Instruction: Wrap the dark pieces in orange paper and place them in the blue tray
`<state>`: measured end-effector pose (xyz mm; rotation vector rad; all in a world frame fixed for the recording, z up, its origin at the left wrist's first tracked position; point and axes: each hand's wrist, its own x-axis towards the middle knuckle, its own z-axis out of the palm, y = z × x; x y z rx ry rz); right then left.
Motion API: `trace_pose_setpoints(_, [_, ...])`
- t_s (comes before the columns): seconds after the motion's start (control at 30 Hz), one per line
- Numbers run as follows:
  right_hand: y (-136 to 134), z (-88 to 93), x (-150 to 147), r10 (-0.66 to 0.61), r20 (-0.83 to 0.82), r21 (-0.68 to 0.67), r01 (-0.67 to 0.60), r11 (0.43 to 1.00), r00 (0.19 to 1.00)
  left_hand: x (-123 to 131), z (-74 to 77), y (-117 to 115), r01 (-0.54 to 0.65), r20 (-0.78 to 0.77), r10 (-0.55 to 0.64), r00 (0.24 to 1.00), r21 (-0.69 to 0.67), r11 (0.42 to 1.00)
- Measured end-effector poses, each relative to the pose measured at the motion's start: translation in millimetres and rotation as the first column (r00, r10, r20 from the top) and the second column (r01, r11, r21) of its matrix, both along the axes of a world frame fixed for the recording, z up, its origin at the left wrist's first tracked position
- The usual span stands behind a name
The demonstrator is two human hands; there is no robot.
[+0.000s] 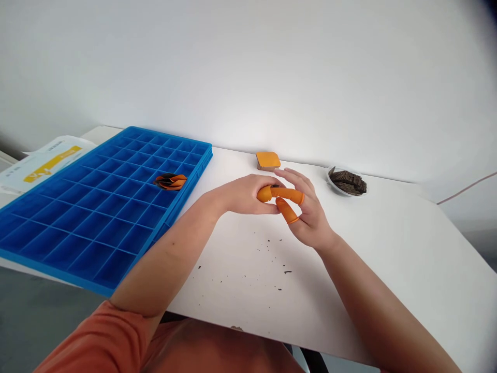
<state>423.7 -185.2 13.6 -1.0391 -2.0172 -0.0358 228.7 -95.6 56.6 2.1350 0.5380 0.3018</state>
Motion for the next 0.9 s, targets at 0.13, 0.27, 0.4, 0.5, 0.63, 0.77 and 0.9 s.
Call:
trace_pose_setpoints(0.13, [0.7,2.5,-3.5,0.002,0.006,0.009,-0.002,1.000,1.000,0.3,-0.5,-0.6,0.010,-0.028,-0.009,1.000,0.013,1.000])
trace_pose_setpoints(0.27, [1.4,3.4,-6.0,-0.069,-0.049,0.100,0.074,0.992,0.996,0.8,1.7,-1.9,0.008,-0.060,-0.008,0.998,-0.003,1.000])
trace_pose_setpoints(0.4, [1.1,5.3,-4.7,-0.128,-0.080,0.146,0.138,0.980,0.989,-0.2,3.7,-2.5,0.025,-0.149,-0.030,0.988,-0.039,0.999])
trace_pose_setpoints(0.5, [1.3,6.5,-3.6,-0.118,-0.055,0.130,0.124,0.984,0.992,-1.1,4.9,-2.9,0.026,-0.204,-0.043,0.978,-0.085,0.996])
trace_pose_setpoints(0.63, [1.7,6.3,-3.9,-0.118,-0.052,0.137,0.124,0.983,0.992,-1.9,5.8,-4.4,0.041,-0.226,-0.070,0.972,-0.129,0.991])
trace_pose_setpoints(0.77, [2.1,5.8,-2.5,-0.148,-0.083,0.146,0.159,0.976,0.985,-1.7,2.3,-3.4,0.003,-0.145,-0.015,0.989,-0.086,0.996])
trace_pose_setpoints(0.9, [3.1,7.7,0.8,-0.228,-0.130,0.136,0.245,0.960,0.965,-0.2,-0.1,-0.5,-0.053,0.101,0.056,0.993,-0.037,0.998])
